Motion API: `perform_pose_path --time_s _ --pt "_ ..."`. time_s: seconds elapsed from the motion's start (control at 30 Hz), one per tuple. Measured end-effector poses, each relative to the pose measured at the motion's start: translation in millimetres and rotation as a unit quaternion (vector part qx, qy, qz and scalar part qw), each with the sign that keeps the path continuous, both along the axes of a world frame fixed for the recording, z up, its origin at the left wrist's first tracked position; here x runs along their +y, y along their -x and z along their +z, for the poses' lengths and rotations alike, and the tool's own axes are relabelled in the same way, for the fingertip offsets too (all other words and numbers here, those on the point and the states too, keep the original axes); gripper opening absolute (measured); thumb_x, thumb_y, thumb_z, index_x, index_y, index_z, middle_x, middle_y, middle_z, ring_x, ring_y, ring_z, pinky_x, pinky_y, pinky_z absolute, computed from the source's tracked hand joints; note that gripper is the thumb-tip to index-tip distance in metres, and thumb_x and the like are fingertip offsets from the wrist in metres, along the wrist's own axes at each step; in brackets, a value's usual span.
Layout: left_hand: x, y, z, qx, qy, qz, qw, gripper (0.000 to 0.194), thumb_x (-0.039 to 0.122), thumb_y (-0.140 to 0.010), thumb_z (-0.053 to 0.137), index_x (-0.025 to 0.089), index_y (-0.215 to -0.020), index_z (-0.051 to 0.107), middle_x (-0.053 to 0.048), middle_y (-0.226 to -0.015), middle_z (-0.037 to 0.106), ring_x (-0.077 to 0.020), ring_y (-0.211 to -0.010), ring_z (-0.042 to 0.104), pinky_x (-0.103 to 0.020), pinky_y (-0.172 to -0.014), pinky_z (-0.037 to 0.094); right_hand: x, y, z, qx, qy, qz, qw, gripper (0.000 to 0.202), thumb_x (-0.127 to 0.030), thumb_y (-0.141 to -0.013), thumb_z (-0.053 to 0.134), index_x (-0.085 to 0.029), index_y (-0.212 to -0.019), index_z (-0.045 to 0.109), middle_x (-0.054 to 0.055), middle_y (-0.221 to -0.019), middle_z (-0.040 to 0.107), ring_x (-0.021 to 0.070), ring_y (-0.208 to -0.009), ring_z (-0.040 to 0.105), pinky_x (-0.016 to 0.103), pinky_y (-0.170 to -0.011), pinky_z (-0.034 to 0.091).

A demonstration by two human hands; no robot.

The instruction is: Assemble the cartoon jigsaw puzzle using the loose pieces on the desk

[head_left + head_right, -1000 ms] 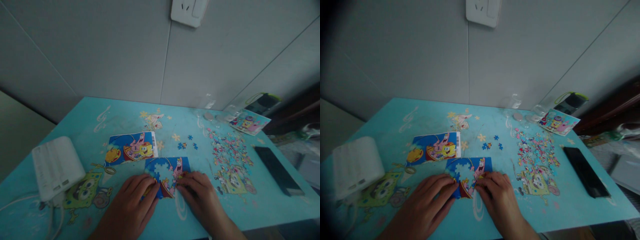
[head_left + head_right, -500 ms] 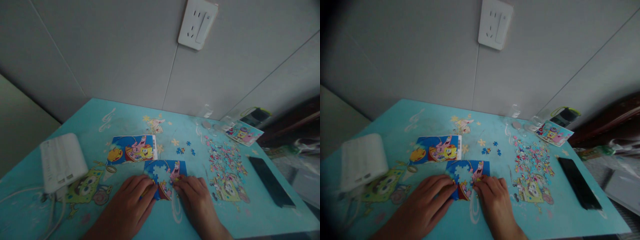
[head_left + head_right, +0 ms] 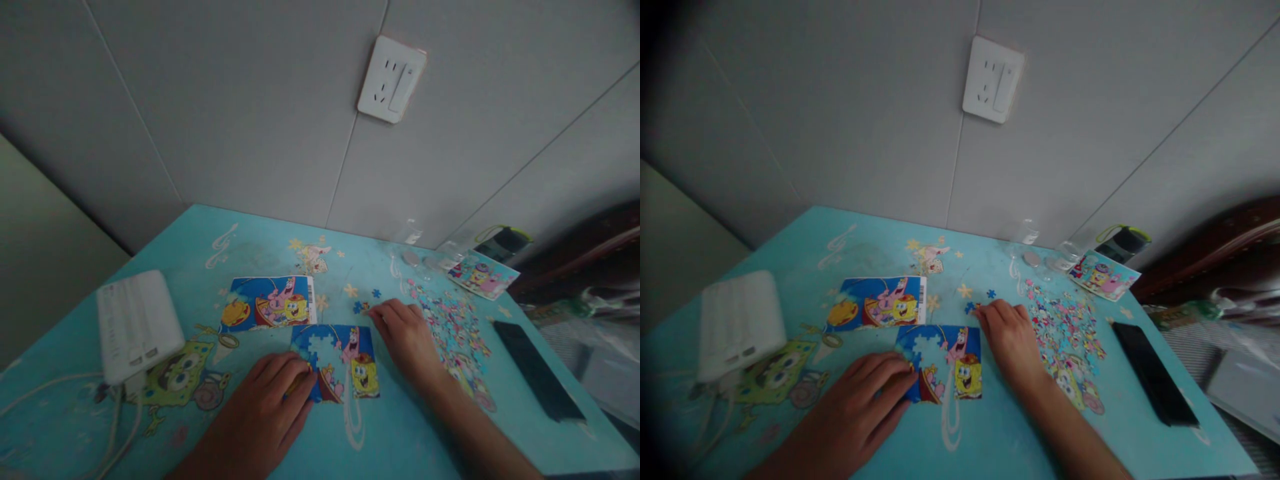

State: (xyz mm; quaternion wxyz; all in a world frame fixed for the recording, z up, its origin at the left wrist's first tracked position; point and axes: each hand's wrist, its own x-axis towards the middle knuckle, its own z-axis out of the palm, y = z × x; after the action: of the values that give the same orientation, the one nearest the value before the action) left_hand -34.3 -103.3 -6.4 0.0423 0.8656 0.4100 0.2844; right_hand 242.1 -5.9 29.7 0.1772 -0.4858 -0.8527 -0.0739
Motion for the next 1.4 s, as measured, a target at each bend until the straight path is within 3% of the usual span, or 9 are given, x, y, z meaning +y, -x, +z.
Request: perform_pose_path --time_s 0.1,0.2,0.47,0.6,0.73,0.9,1.07,1.17,1.4 --pt "0.1 -0.1 -0.1 0.005 0.0 0.001 1.0 0.025 0.015 -0.098 0.052 0.016 -0.121 0.064 -0.009 -0.113 0.064 -0.0251 -0.102 0.057 -0.043 -0.089 0.054 35.5 -8.5 -6.5 -0.023 -0.021 -0.016 0.999 0.025 -0.028 -0.105 0.051 -0.017 -0.096 0.072 0.008 -0.092 0.071 0.0225 -0.083 0.063 0.037 -0.083 0.04" --pt "1.2 0.9 -0.6 0.005 -0.021 -0.003 1.0 0.025 0.017 -0.098 0.052 0.015 -0.119 0.065 -0.009 -0.111 0.065 -0.0256 -0.102 0.058 -0.043 -0.089 0.054 53.4 -11.8 -16.4 -0.009 -0.018 -0.027 0.999 0.027 -0.027 -0.105 0.05 -0.016 -0.097 0.073 0.011 -0.093 0.071 0.0241 -0.084 0.064 0.039 -0.086 0.041" --pt "3.3 3.4 0.5 0.006 -0.046 0.004 0.999 0.025 0.021 -0.1 0.05 0.016 -0.117 0.068 -0.008 -0.111 0.067 -0.023 -0.104 0.059 -0.037 -0.092 0.054 47.5 -46.4 -17.7 0.082 0.059 -0.024 0.995 0.023 -0.031 -0.104 0.053 -0.021 -0.104 0.074 0.007 -0.096 0.073 0.0198 -0.086 0.068 0.032 -0.08 0.053" --pt "2.6 3.7 0.4 0.01 -0.049 0.005 0.999 0.025 0.02 -0.1 0.051 0.016 -0.116 0.07 -0.008 -0.11 0.068 -0.0223 -0.103 0.06 -0.037 -0.092 0.054 42.7 -62.6 -17.4 0.157 0.107 -0.05 0.981 0.022 -0.037 -0.1 0.058 -0.022 -0.099 0.075 0.007 -0.093 0.073 0.0224 -0.084 0.068 0.037 -0.078 0.055" --pt "1.1 2.6 1.5 0.011 -0.028 0.007 1.0 0.025 0.019 -0.099 0.052 0.013 -0.117 0.069 -0.01 -0.109 0.068 -0.0235 -0.103 0.06 -0.04 -0.09 0.056 38.5 -48.3 -22.6 0.155 0.119 -0.019 0.981 0.022 -0.036 -0.1 0.059 -0.023 -0.107 0.075 0.008 -0.101 0.072 0.0237 -0.092 0.067 0.04 -0.084 0.055" --pt "1.0 2.0 5.9 0.016 -0.002 0.0 1.0 0.025 0.017 -0.097 0.056 0.012 -0.118 0.067 -0.011 -0.112 0.067 -0.0255 -0.105 0.06 -0.043 -0.089 0.058 38.0 -28.0 -30.1 0.113 0.064 -0.004 0.992 0.031 -0.036 -0.1 0.06 -0.022 -0.125 0.072 0.011 -0.108 0.069 0.0264 -0.098 0.064 0.045 -0.09 0.053" --pt "1.6 1.1 9.9 0.016 0.005 0.0 1.0 0.023 0.016 -0.096 0.057 0.013 -0.117 0.067 -0.01 -0.109 0.067 -0.0252 -0.102 0.061 -0.043 -0.086 0.059 43.8 -31.1 -35.4 0.034 0.03 -0.017 0.999 0.033 -0.039 -0.1 0.059 -0.022 -0.125 0.073 0.013 -0.113 0.067 0.0301 -0.1 0.062 0.052 -0.092 0.051" --pt "1.2 0.6 10.6 0.011 0.003 0.002 1.0 0.023 0.016 -0.097 0.055 0.012 -0.116 0.067 -0.01 -0.109 0.068 -0.0254 -0.102 0.061 -0.044 -0.086 0.059 42.0 -30.0 -33.8 0.036 0.026 -0.02 0.999 0.035 -0.038 -0.1 0.058 -0.022 -0.128 0.071 0.013 -0.117 0.066 0.0305 -0.102 0.061 0.054 -0.094 0.049" --pt "1.6 0.9 14.4 0.022 0.005 0.005 1.0 0.022 0.018 -0.099 0.053 0.014 -0.116 0.067 -0.01 -0.111 0.068 -0.0241 -0.103 0.061 -0.042 -0.09 0.057 31.5 -11.0 -25.8 0.037 0.065 0.04 0.996 0.033 -0.043 -0.097 0.063 -0.024 -0.123 0.072 0.012 -0.121 0.065 0.0314 -0.112 0.06 0.051 -0.095 0.049"
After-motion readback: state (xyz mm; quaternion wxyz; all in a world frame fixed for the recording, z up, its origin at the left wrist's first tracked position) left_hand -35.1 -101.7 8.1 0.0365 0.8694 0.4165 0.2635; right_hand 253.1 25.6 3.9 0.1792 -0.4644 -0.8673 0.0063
